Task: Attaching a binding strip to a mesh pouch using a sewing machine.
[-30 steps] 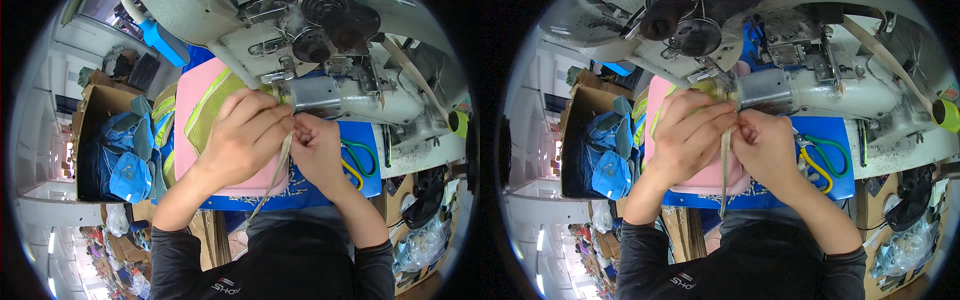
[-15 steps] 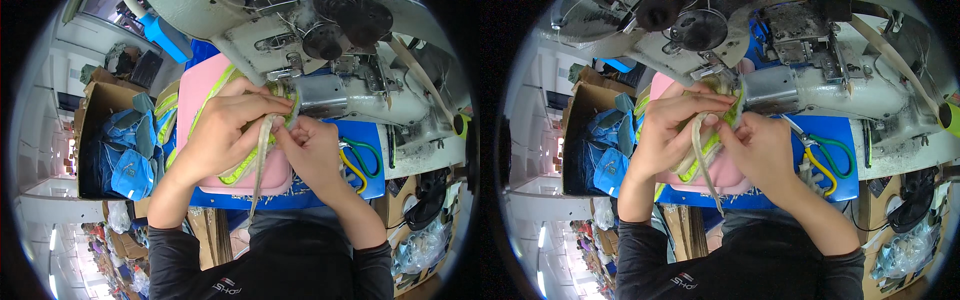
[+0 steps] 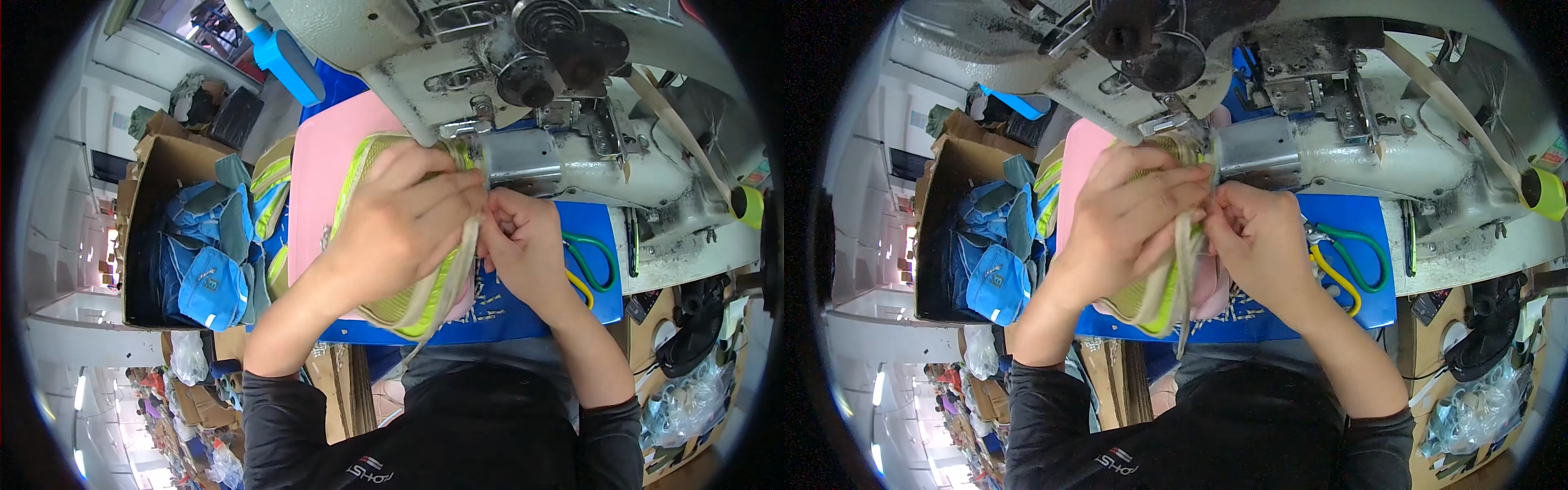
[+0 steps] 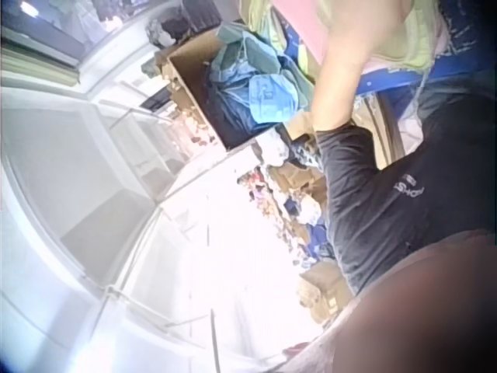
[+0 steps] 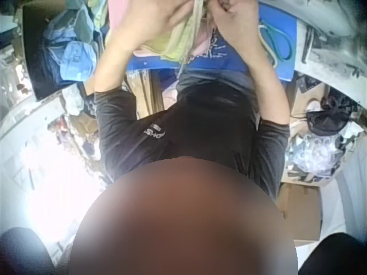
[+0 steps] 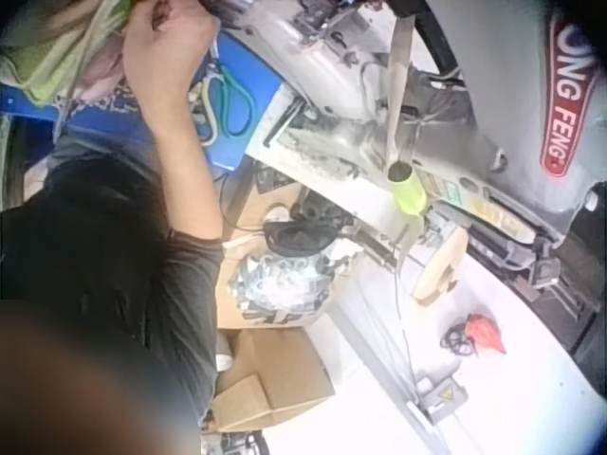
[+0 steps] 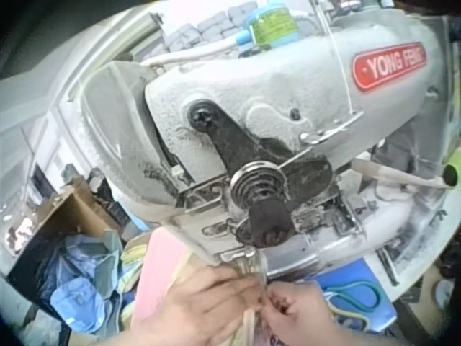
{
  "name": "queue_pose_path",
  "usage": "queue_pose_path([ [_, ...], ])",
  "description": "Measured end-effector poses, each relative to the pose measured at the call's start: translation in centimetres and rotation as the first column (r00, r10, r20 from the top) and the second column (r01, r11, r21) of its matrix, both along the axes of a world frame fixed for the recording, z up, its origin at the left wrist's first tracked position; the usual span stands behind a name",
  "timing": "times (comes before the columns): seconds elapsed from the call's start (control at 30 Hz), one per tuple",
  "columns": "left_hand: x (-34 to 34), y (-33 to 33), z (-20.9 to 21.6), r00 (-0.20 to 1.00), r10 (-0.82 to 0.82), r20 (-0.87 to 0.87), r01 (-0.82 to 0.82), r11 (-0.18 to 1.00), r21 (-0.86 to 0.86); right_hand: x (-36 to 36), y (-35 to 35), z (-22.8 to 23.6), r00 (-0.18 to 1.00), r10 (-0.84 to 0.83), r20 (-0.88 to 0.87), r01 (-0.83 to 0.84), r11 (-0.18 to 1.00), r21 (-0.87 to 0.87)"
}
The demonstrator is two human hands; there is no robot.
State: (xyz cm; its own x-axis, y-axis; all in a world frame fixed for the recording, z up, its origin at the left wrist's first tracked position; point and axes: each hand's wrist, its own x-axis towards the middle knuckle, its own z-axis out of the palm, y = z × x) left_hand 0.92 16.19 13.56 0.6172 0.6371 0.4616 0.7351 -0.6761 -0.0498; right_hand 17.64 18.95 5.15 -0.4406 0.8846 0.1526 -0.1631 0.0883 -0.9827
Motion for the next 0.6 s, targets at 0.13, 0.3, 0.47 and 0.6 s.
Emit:
queue_pose_path([
  [0.13,0.7,-1.2,-0.4,1.0,0.014,0.008,-0.014,1.0,0.0,0.1,0.2,0.5,0.999,0.026,-0.037,-0.028,0.998,-0.052],
  [0.3,1.2,-2.0,0.5,0.995,0.097,0.019,-0.096,0.995,-0.042,0.7,0.4,1.7,1.0,0.014,-0.02,-0.016,0.994,-0.105],
  [0.47,1.2,-2.3,0.1,0.987,0.135,0.088,-0.126,0.987,-0.102,0.9,0.2,2.0,1.0,0.001,0.024,0.003,0.991,-0.135],
  [0.6,1.4,-2.2,-0.6,0.978,0.128,0.164,-0.113,0.989,-0.094,1.2,0.3,2.5,0.998,0.011,0.067,-0.002,0.992,-0.129],
])
